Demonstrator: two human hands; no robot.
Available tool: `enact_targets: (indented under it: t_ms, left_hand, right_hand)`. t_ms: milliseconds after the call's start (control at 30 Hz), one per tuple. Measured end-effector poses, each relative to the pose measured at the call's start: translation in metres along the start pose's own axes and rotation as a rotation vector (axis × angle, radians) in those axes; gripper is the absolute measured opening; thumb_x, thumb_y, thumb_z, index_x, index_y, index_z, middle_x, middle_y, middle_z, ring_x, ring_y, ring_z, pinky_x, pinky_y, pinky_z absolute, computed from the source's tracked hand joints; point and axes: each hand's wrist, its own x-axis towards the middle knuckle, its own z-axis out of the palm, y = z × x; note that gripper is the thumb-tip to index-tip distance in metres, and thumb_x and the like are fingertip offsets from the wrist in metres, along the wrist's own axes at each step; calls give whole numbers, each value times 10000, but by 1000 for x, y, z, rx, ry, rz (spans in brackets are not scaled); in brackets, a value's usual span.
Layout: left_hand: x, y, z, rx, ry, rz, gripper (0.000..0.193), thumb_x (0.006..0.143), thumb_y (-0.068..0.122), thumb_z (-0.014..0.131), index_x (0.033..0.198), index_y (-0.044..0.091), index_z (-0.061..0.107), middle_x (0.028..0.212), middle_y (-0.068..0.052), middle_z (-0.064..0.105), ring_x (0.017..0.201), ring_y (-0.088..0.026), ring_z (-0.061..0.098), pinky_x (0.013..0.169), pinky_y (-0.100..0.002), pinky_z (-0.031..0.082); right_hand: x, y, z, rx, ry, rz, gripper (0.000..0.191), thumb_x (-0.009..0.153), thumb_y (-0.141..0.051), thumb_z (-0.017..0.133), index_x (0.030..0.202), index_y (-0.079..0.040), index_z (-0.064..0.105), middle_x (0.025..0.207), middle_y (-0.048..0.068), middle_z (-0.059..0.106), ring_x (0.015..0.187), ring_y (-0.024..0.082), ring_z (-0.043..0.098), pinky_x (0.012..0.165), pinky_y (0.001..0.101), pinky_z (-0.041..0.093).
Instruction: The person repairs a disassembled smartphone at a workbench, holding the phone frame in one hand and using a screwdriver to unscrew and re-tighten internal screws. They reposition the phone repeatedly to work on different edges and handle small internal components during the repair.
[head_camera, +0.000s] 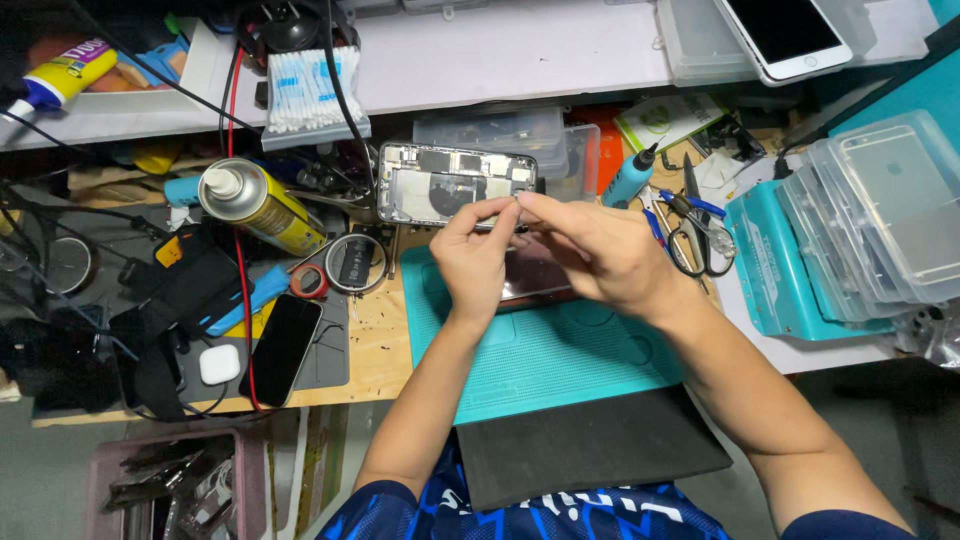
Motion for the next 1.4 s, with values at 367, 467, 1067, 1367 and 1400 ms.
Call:
enact_targets:
  t_ms: [367,467,1067,1367,1400]
  left_hand:
    - [-8,23,3,127,-73,97,142,919,-55,757,1060,-55,738,957,-96,774,730,-125,756,605,-200,563]
    - [-9,25,4,113,-106,116,148,922,-72,751,1068,-57,733,983,-105,769,758,-133,760,630,-213,595]
    - [-10,25,0,134,-129,152,164,919,-76,758,1081,-64,736,979,-115,771,754,-132,754,633,-217,600]
    - [-10,25,-1,97,-136,99,183,914,-72,758,1097,-58,748,1009,-123,776,746,-133,753,615,-206,580]
    - [-10,26,-1,94,-134,94,183,914,-71,758,1097,-57,749,1014,-124,776,746,-133,753,615,-206,580]
  right_hand:
    - [-23,5,4,427,368,190,709,1033,203,611,1581,-79,259,1142,290,690,1043,339,755,852,322,638]
    - [-27,7,5,462,363,208,683,1052,199,597,1564,-84,245,1155,288,693,1046,333,760,889,333,647]
    - [-26,13,9,466,343,257,643,1044,194,595,1535,-57,263,1140,289,696,1033,333,757,882,337,645]
    - [-27,14,12,490,346,273,653,1048,200,592,1540,-58,248,1152,290,694,1045,335,754,934,371,649]
    - [-26,14,12,487,345,272,653,1047,201,592,1539,-57,249,1150,291,693,1043,336,754,937,373,649]
